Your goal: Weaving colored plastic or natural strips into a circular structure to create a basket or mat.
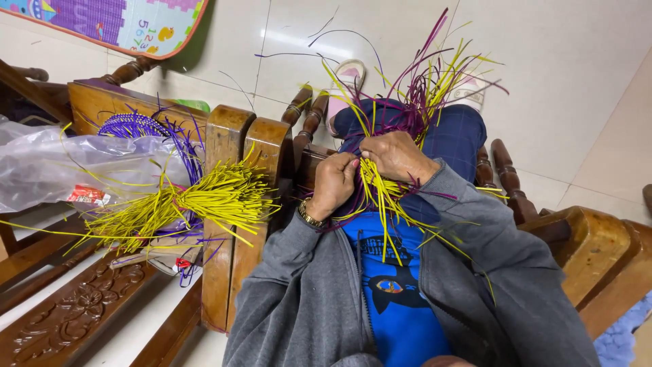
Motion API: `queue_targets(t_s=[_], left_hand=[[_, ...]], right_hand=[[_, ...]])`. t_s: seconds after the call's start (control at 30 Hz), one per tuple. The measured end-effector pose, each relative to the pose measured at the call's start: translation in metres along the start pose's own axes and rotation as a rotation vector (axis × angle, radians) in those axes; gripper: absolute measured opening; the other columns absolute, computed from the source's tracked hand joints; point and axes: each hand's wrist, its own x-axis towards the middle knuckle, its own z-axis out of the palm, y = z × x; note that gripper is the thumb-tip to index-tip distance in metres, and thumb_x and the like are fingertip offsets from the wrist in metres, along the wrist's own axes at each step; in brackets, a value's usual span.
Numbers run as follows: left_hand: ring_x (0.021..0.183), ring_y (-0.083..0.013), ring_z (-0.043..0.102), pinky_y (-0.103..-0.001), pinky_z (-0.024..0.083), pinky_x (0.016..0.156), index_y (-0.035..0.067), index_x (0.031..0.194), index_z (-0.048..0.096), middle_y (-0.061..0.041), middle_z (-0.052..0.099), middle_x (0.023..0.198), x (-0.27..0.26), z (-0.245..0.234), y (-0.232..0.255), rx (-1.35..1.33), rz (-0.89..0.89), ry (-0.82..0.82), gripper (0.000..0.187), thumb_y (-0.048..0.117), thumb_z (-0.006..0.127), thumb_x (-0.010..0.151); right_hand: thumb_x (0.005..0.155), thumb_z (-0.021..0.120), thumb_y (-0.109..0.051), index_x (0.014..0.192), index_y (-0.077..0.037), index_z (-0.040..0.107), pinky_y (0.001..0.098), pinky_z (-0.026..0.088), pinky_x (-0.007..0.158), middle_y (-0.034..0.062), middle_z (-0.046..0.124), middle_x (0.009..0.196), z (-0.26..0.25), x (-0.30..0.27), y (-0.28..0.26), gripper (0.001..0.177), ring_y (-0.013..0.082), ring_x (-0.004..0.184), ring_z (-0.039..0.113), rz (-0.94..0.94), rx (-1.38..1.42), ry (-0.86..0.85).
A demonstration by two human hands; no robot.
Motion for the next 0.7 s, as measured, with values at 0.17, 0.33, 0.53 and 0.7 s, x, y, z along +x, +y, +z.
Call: queue_targets(t_s=[0.17, 0.33, 0.53, 0.7], left_hand=[[0.078, -0.0407, 0.063, -0.046, 0.049, 0.068, 0.014, 0.088, 0.069, -0.017, 0.063, 0.072, 0.003, -0.008, 0.003, 0.049, -0.011, -0.012, 0.014, 0.018, 0.056, 0.091], [0.078, -0.0437, 0.061, -0.049, 0.048, 0.07, 0.008, 0.088, 0.068, -0.019, 0.062, 0.071, 0.005, -0.011, 0.008, 0.09, 0.078, -0.014, 0.011, 0.012, 0.058, 0.088], [0.077, -0.0466, 0.061, -0.049, 0.049, 0.066, 0.007, 0.087, 0.069, -0.023, 0.061, 0.073, -0.002, -0.012, 0.013, -0.005, -0.025, 0.013, 0.013, 0.011, 0.057, 0.089], [0.079, -0.0453, 0.062, -0.049, 0.05, 0.068, 0.008, 0.089, 0.07, -0.022, 0.062, 0.075, -0.002, -0.007, -0.002, -0.013, -0.057, -0.026, 0.014, 0.014, 0.058, 0.089]], right_hand=[[0.092, 0.059, -0.015, 0.102, -0.014, 0.067, 0.0471, 0.055, 0.065, 0.0124, 0.072, 0.088, -0.005, -0.004, -0.009, 0.013, 0.0377, 0.083, 0.068, 0.051, 0.174, 0.117], [0.09, 0.057, -0.024, 0.115, -0.018, 0.065, 0.0559, 0.051, 0.079, 0.0117, 0.071, 0.105, -0.013, 0.002, -0.019, 0.026, 0.0417, 0.093, 0.065, 0.072, 0.162, -0.003], [0.09, 0.051, -0.015, 0.088, -0.021, 0.067, 0.0402, 0.054, 0.064, 0.0061, 0.071, 0.069, -0.009, 0.007, -0.016, 0.017, 0.0293, 0.066, 0.07, 0.11, -0.05, -0.157], [0.087, 0.056, -0.008, 0.089, -0.022, 0.07, 0.0415, 0.052, 0.057, 0.007, 0.072, 0.073, -0.011, 0.001, -0.007, 0.02, 0.0328, 0.067, 0.069, 0.053, 0.105, -0.038]])
